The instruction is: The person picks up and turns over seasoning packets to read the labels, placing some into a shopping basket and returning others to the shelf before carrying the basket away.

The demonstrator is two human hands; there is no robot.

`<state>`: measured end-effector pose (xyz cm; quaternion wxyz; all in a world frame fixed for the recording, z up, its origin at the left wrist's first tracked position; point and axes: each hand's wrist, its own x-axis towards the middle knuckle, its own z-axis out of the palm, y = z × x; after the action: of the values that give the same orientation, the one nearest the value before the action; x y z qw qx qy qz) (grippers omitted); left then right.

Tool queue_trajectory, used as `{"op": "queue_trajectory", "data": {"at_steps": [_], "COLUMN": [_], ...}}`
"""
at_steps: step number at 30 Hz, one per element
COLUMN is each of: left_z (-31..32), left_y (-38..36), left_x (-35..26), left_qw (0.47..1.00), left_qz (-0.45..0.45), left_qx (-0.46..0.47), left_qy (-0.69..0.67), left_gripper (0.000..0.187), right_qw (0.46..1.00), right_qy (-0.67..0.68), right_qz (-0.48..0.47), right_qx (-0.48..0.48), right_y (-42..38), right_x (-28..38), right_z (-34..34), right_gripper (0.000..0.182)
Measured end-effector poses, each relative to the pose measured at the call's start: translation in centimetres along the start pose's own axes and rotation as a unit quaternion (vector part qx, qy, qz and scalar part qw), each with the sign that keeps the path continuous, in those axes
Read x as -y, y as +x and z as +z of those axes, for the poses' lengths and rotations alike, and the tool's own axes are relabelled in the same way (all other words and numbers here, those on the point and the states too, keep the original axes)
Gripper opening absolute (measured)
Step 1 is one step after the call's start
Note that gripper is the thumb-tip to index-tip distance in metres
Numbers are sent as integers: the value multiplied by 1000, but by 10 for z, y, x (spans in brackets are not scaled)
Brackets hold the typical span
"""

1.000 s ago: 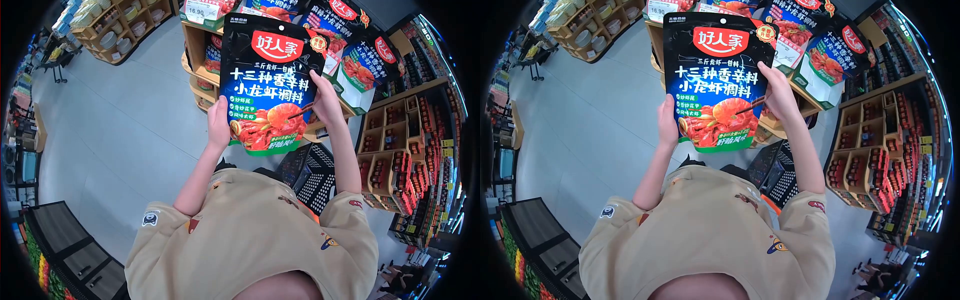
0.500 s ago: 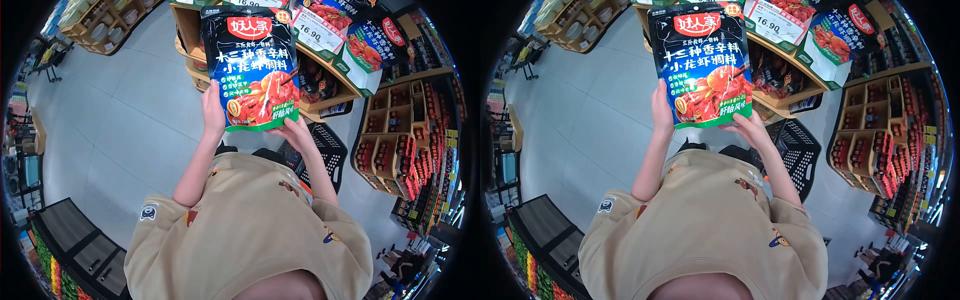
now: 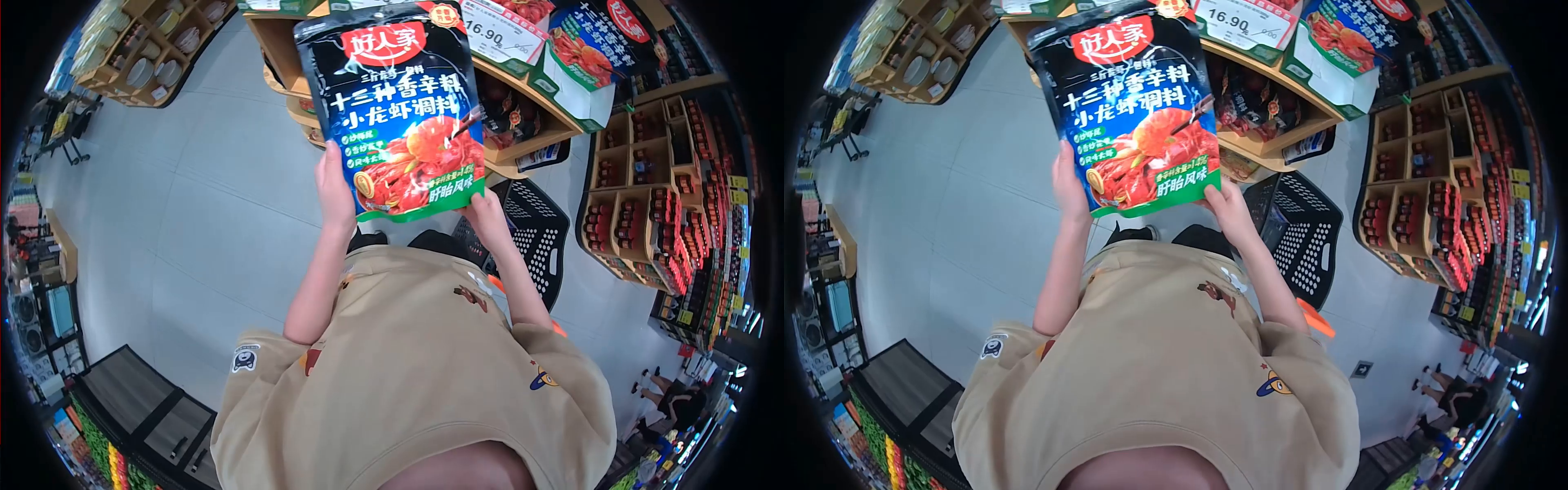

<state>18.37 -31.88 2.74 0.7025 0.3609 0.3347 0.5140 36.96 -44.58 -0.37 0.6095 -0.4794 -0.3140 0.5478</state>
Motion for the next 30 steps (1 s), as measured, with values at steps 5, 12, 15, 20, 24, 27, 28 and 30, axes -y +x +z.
{"op": "queue_trajectory", "data": {"at_steps": [5,12,15,20,24,27,28,30], "left_z": [-16,-18,-18,-24,-41,-46,-48,-58], "left_y": [2,4,1,-16,-44,-63,-69,-87], "left_x": [9,15,14,12,11,4,1,-1], "left_qw": [1000,999,998,999,999,1000,1000,999], "left_qz": [23,-17,-34,-17,-4,-22,-20,-17], "left_qx": [-4,31,49,39,38,19,16,23], "left_qy": [19,21,30,3,12,5,9,19], "left_gripper": [41,41,41,41,41,40,40,40], "right_qw": [914,450,452,493,486,505,519,536], "right_qy": [-333,-705,-704,-709,-750,-744,-735,-731], "right_qz": [81,487,487,454,411,398,399,382], "right_qx": [-218,-249,-252,-218,-183,-177,-176,-178], "right_y": [-60,-196,-205,-216,-224,-222,-220,-231], "right_x": [-55,-125,-132,-130,-136,-127,-123,-132], "right_z": [-103,-175,-178,-181,-161,-137,-127,-118], "right_gripper": [35,52,49,34,34,35,35,35]}}
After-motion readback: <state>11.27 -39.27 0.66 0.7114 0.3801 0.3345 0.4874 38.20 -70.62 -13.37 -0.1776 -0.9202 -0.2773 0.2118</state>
